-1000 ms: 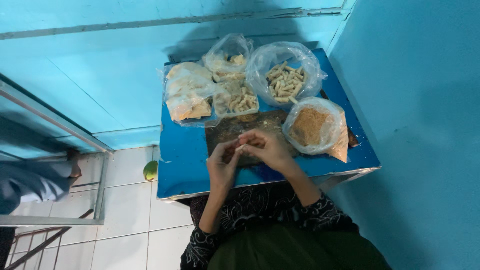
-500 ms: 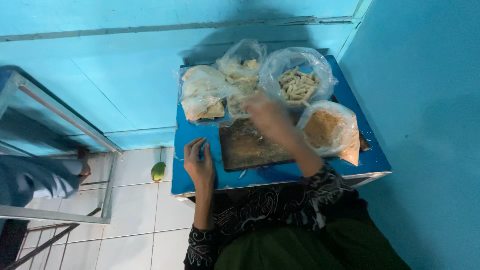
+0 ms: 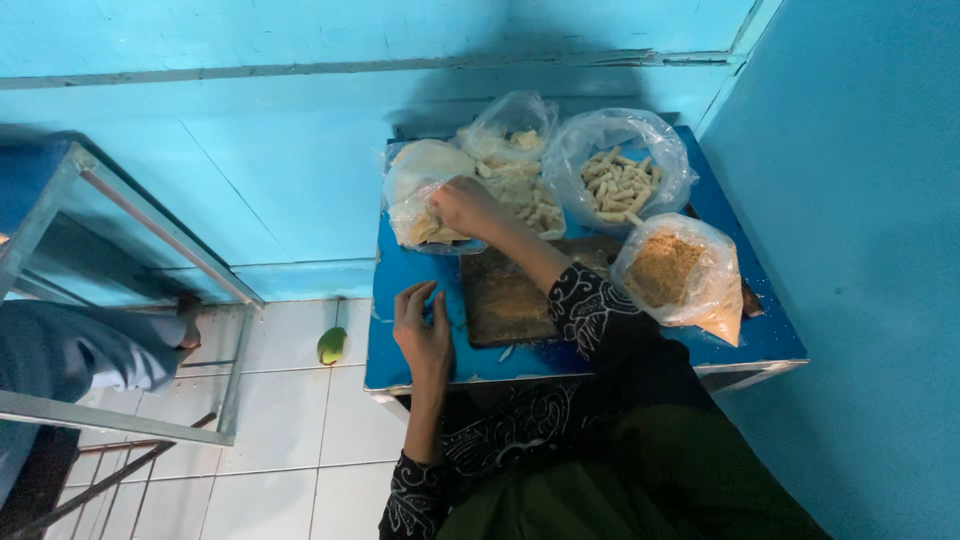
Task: The person sits at a small table and tears and folds thin dough sheets into small pieces over a wooden board, placing the finished pieces aside and reaching into plastic bags of dough and snack pieces around the board. The person works through the sheets one at a time by hand.
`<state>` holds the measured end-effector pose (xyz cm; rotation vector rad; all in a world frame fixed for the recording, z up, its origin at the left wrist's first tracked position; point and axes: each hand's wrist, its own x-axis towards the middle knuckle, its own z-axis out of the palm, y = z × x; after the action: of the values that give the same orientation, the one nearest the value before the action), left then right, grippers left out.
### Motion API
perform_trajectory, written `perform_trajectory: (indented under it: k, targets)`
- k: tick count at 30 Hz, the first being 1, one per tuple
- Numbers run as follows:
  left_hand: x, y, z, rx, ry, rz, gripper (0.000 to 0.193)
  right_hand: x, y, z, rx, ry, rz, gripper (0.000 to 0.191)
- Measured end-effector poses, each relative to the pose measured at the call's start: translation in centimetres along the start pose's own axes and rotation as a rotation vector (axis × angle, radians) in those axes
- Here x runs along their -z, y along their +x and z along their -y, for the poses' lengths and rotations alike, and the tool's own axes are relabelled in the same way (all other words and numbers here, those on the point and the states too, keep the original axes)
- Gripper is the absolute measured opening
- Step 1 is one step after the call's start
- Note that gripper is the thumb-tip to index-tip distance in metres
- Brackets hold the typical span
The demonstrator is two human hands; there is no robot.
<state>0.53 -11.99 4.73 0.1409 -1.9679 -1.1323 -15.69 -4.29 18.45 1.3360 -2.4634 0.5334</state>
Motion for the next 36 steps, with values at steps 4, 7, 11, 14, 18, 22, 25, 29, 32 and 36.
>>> perform_trajectory:
  k: [4,7,11,14,18,22,25,29,32,36]
  targets:
    - [0.3,0.0,-0.2,-0.026,0.011,0.004,0.016,-0.6,0.2,1.1,0.099,-0.116,-0.038,0.015]
    - [0.3,0.1,-0.3,-0.006,0.0,0.014,0.016,-1.0,0.5,2.0,0.227,-0.26,-0.095,0.01]
    - [0.5,0.1,-0.7,-0.028,-0.001,0.011,0.015,-1.8,0.8,2.4,0.395,-0.334,-0.157,0.009]
    - [0.6,-0.1,-0.8,-0.022,0.003,0.021,0.014,-2.4,1.0,2.1,0.183,-0.249,-0.139,0.015]
    - [0.8,-0.1,-0.7,-0.021,0.004,0.028,0.014,-2.3,1.0,1.8,-0.125,-0.027,-0.345,0.026]
    - [1.1,-0.1,-0.4,-0.051,0.02,0.019,0.013,-1.5,-0.5,1.6,-0.339,0.132,-0.372,0.03]
    - [1.3,-0.1,-0.3,-0.032,0.014,0.017,0.014,-0.9,-2.8,1.2,-0.723,0.646,-0.137,0.033]
    - [1.1,-0.2,-0.6,0.011,-0.088,0.02,0.024,-1.9,-8.2,-0.9,-0.813,1.225,-0.177,0.034]
    - [0.0,-0.7,-1.5,0.205,-0.408,0.094,0.031,-3.2,-12.7,-2.6,-0.791,1.482,-0.165,0.035]
    - [-1.8,-2.2,-3.4,0.277,-0.45,0.134,0.023,-4.5,-17.2,-2.9,-0.9,1.612,-0.132,0.036]
